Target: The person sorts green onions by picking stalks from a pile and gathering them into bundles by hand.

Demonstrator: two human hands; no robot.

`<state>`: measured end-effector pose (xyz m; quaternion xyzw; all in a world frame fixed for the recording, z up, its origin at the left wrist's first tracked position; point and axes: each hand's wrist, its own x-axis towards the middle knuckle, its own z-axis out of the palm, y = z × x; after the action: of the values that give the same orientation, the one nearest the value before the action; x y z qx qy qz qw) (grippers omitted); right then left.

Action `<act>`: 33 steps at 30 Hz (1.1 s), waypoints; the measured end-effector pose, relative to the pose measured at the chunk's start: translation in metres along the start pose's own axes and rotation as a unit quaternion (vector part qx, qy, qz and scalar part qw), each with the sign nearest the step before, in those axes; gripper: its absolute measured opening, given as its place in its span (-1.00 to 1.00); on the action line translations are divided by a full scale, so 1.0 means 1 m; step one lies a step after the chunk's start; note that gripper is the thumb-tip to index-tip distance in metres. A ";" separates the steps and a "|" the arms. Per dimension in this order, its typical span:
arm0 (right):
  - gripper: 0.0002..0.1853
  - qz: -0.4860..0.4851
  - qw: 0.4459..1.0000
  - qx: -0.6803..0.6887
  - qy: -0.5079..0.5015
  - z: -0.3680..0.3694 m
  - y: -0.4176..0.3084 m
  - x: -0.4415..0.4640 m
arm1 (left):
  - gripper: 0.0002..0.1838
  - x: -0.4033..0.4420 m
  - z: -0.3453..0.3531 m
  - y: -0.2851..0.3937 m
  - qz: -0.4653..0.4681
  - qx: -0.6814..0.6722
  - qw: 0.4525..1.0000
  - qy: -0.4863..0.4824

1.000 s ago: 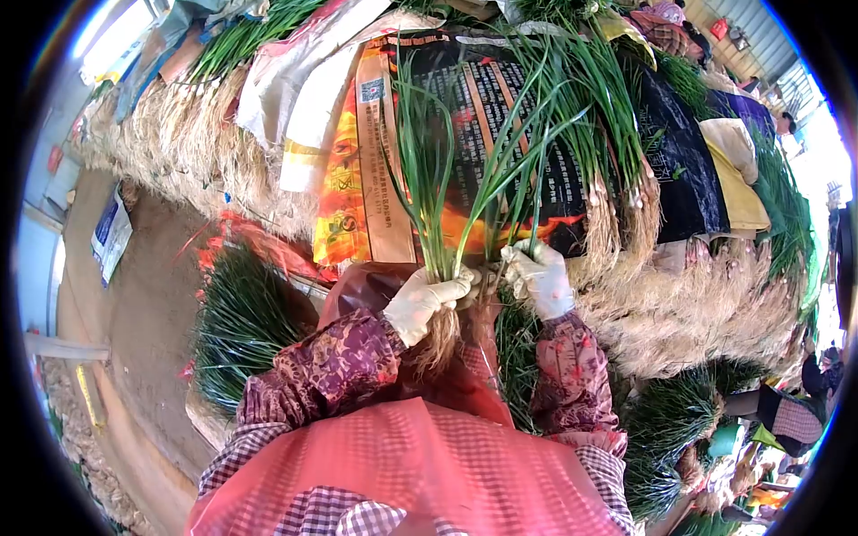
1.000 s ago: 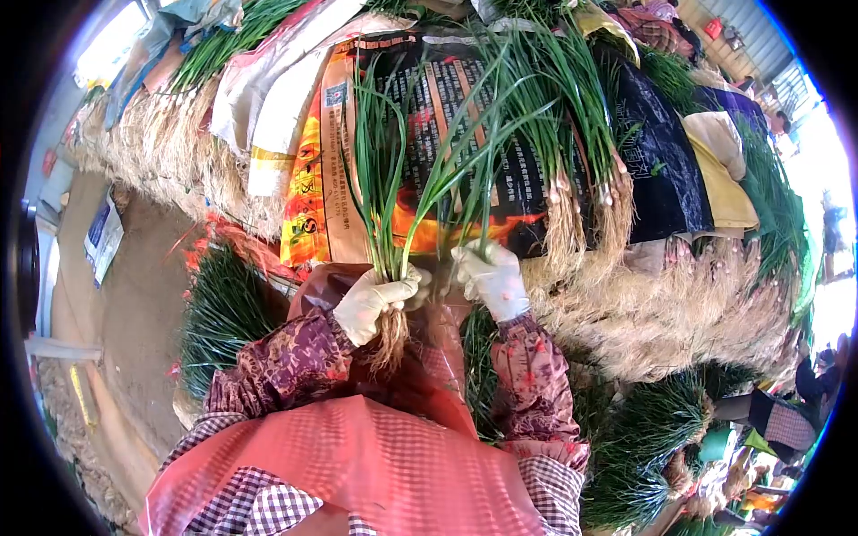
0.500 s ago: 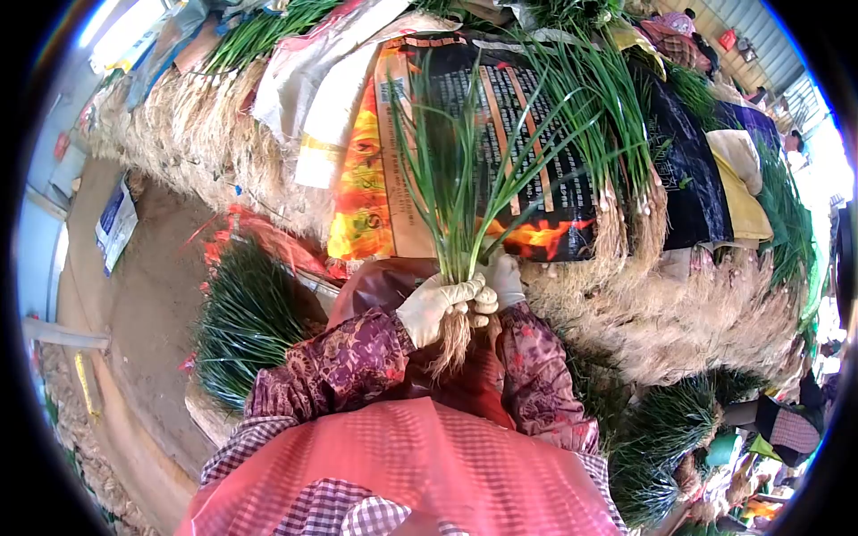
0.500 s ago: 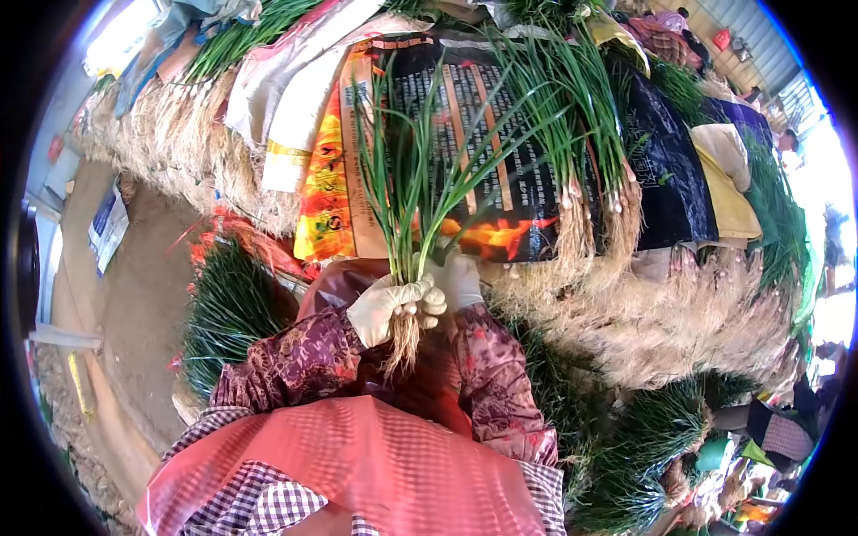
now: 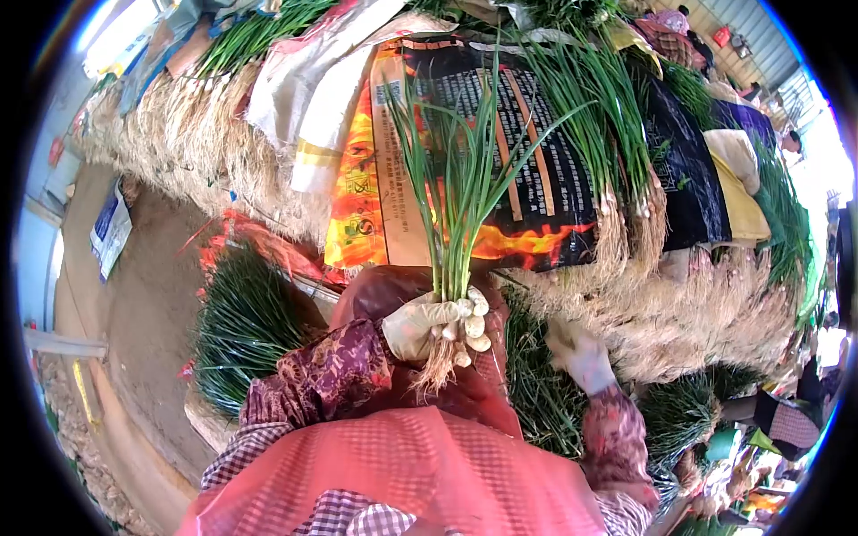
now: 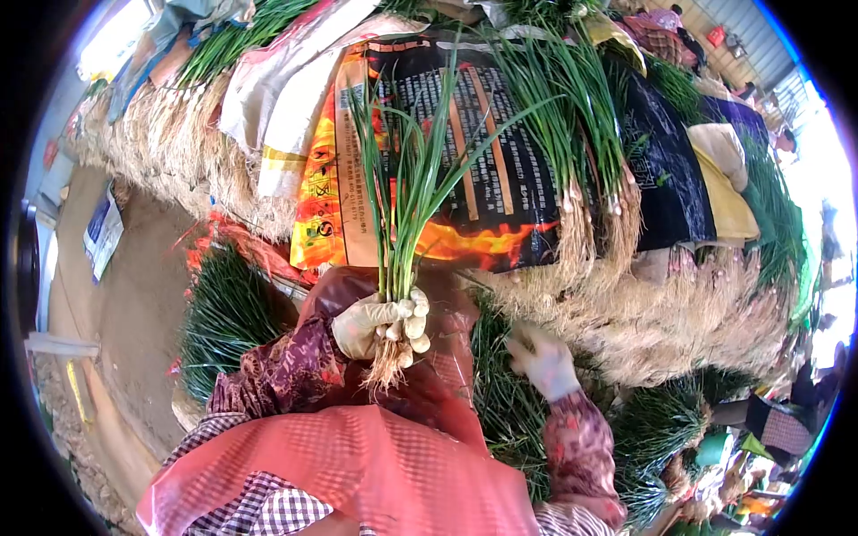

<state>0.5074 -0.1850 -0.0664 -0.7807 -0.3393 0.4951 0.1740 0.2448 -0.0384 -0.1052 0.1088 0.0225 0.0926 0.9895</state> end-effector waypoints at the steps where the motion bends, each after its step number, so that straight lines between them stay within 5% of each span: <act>1: -0.36 -0.195 0.979 -0.009 0.063 0.014 -0.018 0.021 | -0.74 0.002 0.002 -0.001 -0.009 0.003 1.000 -0.012; 4: -0.42 -0.368 0.929 0.037 0.028 0.057 -0.083 0.078 | -0.78 0.002 0.012 -0.009 -0.018 0.043 0.999 0.004; 6: -0.61 -0.350 0.912 0.167 -0.132 0.064 -0.107 0.084 | -0.80 -0.003 0.023 -0.007 -0.023 0.077 0.997 -0.001; 7: -0.77 -0.307 0.918 0.216 -0.130 0.050 -0.110 0.065 | -0.81 -0.009 0.037 -0.003 -0.025 0.089 0.996 -0.017; 10: -0.69 -0.215 0.944 0.227 -0.111 -0.001 -0.065 0.029 | -0.78 -0.024 0.041 0.003 0.014 0.099 0.995 0.014; 12: -0.69 -0.090 0.986 0.063 -0.127 -0.015 -0.010 0.024 | -0.78 -0.027 0.039 0.013 0.017 0.140 0.990 0.026; 13: -0.70 -0.238 0.927 -0.284 0.061 -0.015 0.043 0.032 | -0.81 -0.022 0.037 0.015 0.036 0.153 0.988 -0.002; 15: -0.73 -0.304 0.814 -0.448 0.210 -0.034 0.054 0.032 | -0.82 -0.009 0.026 0.014 0.065 0.138 0.988 -0.004; 17: -0.76 -0.204 0.914 -0.260 0.235 -0.073 0.003 0.037 | -0.85 0.005 0.025 0.012 0.092 0.150 0.984 -0.001; 18: -0.77 -0.149 0.920 -0.215 0.293 -0.088 -0.055 0.025 | -0.84 0.010 0.022 0.010 0.091 0.132 0.987 0.017; 19: -0.77 -0.274 0.897 -0.125 0.323 -0.104 -0.079 0.035 | -0.83 0.015 0.024 0.008 0.088 0.137 0.986 0.033; 20: -0.71 -0.390 0.787 -0.214 0.427 -0.125 -0.089 0.078 | -0.81 0.020 0.026 0.008 0.088 0.144 0.984 0.050; 22: -0.63 -0.333 0.783 -0.313 0.422 -0.155 -0.119 0.133 | -0.80 0.023 0.035 0.005 0.093 0.167 0.976 0.103; 24: -0.64 -0.185 0.942 -0.139 0.243 -0.151 -0.147 0.147 | -0.80 0.025 0.041 0.002 0.099 0.171 0.973 0.120; 26: -0.68 -0.308 0.841 -0.247 0.370 -0.136 -0.140 0.145 | -0.81 0.024 0.045 0.004 0.101 0.192 0.963 0.160; 28: -0.76 -0.315 0.913 -0.035 0.257 -0.108 -0.124 0.128 | -0.82 0.027 0.047 0.007 0.110 0.210 0.961 0.141; 30: -0.77 -0.211 0.958 0.148 0.125 -0.054 -0.139 0.059 | -0.71 0.033 0.042 0.001 0.126 0.170 0.958 0.194; 33: -0.65 -0.230 0.916 0.328 0.016 0.021 -0.115 0.047 | -0.70 0.045 0.029 -0.002 0.108 0.195 0.948 0.229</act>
<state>0.4606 -0.0721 -0.0363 -0.5883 -0.3249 0.5124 0.5346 0.2913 -0.0377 -0.0786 0.2768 0.2540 0.2150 0.9015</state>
